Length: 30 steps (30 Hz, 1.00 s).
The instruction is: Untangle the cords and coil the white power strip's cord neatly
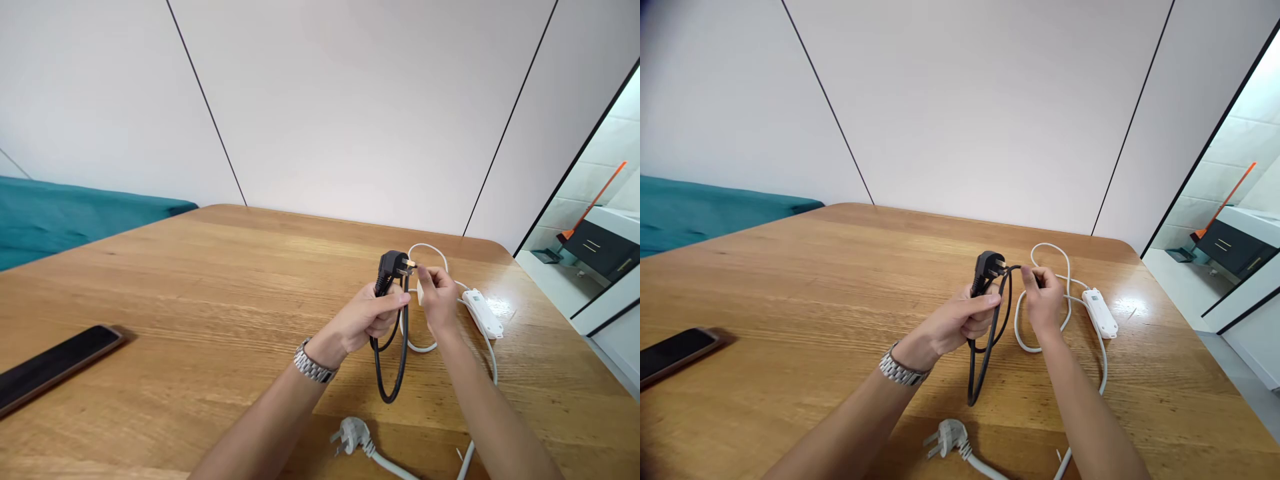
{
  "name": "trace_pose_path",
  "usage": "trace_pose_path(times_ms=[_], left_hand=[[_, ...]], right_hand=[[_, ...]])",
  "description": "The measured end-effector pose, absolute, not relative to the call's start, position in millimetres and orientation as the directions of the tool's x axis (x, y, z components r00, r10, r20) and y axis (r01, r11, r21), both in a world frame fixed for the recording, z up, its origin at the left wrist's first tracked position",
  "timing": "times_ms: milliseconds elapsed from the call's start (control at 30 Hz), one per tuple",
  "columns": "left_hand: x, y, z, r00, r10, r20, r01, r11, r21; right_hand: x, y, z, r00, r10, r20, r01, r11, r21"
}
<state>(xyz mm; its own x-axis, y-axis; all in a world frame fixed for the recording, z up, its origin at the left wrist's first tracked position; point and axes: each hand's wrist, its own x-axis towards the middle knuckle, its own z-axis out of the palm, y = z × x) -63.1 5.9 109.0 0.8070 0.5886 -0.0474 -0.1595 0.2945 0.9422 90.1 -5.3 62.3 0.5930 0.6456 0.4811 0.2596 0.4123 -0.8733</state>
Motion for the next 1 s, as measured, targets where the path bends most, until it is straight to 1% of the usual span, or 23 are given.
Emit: trace_pose_path(times_ms=[100, 167, 267, 367, 433, 500, 533, 600, 700, 833, 933, 1000], left_hand=[[-70.7, 7.8, 115.6, 0.804, 0.595, -0.011, -0.194, 0.279, 0.94], [-78.4, 7.4, 122.8, 0.81, 0.586, 0.006, -0.226, 0.303, 0.926], [-91.3, 2.4, 133.7, 0.854, 0.519, 0.031, -0.231, 0.325, 0.917], [-97.6, -5.8, 138.3, 0.895, 0.443, 0.046, -0.176, 0.255, 0.951], [-94.5, -9.4, 136.4, 0.885, 0.464, 0.042, -0.132, 0.163, 0.978], [-86.5, -9.3, 131.2, 0.843, 0.537, 0.039, -0.092, 0.072, 0.993], [-81.5, -8.0, 127.7, 0.824, 0.566, 0.036, -0.08, 0.052, 0.995], [-71.2, -4.3, 120.0, 0.805, 0.593, 0.0, -0.068, 0.092, 0.993], [-59.1, -2.2, 110.2, 0.795, 0.603, -0.064, -0.084, 0.214, 0.973], [-54.3, -7.8, 108.3, 0.768, 0.629, -0.121, -0.09, 0.293, 0.952], [-59.7, -7.0, 113.7, 0.76, 0.632, -0.153, -0.058, 0.3, 0.952], [-65.9, -1.8, 117.7, 0.769, 0.629, -0.114, -0.068, 0.258, 0.964]], right_hand=[[102.8, -4.0, 64.4, 0.629, 0.623, 0.464, 0.222, 0.429, -0.876], [110.8, -4.6, 66.8, 0.644, 0.607, 0.466, 0.23, 0.427, -0.874], [118.0, -7.4, 70.2, 0.655, 0.567, 0.5, 0.298, 0.414, -0.86], [117.4, -10.3, 71.4, 0.655, 0.543, 0.526, 0.354, 0.394, -0.848], [113.4, -11.3, 71.1, 0.662, 0.537, 0.522, 0.357, 0.386, -0.85], [107.9, -11.6, 70.0, 0.667, 0.539, 0.514, 0.348, 0.385, -0.855], [104.9, -11.5, 69.3, 0.661, 0.545, 0.515, 0.345, 0.389, -0.854], [98.5, -11.1, 67.1, 0.636, 0.561, 0.529, 0.342, 0.41, -0.845], [88.7, -10.2, 62.9, 0.579, 0.588, 0.565, 0.34, 0.455, -0.823], [80.1, -8.7, 59.6, 0.499, 0.626, 0.6, 0.315, 0.514, -0.798], [84.3, -6.7, 59.5, 0.439, 0.642, 0.629, 0.378, 0.503, -0.778], [93.9, -4.4, 57.9, 0.402, 0.643, 0.652, 0.445, 0.485, -0.753]])
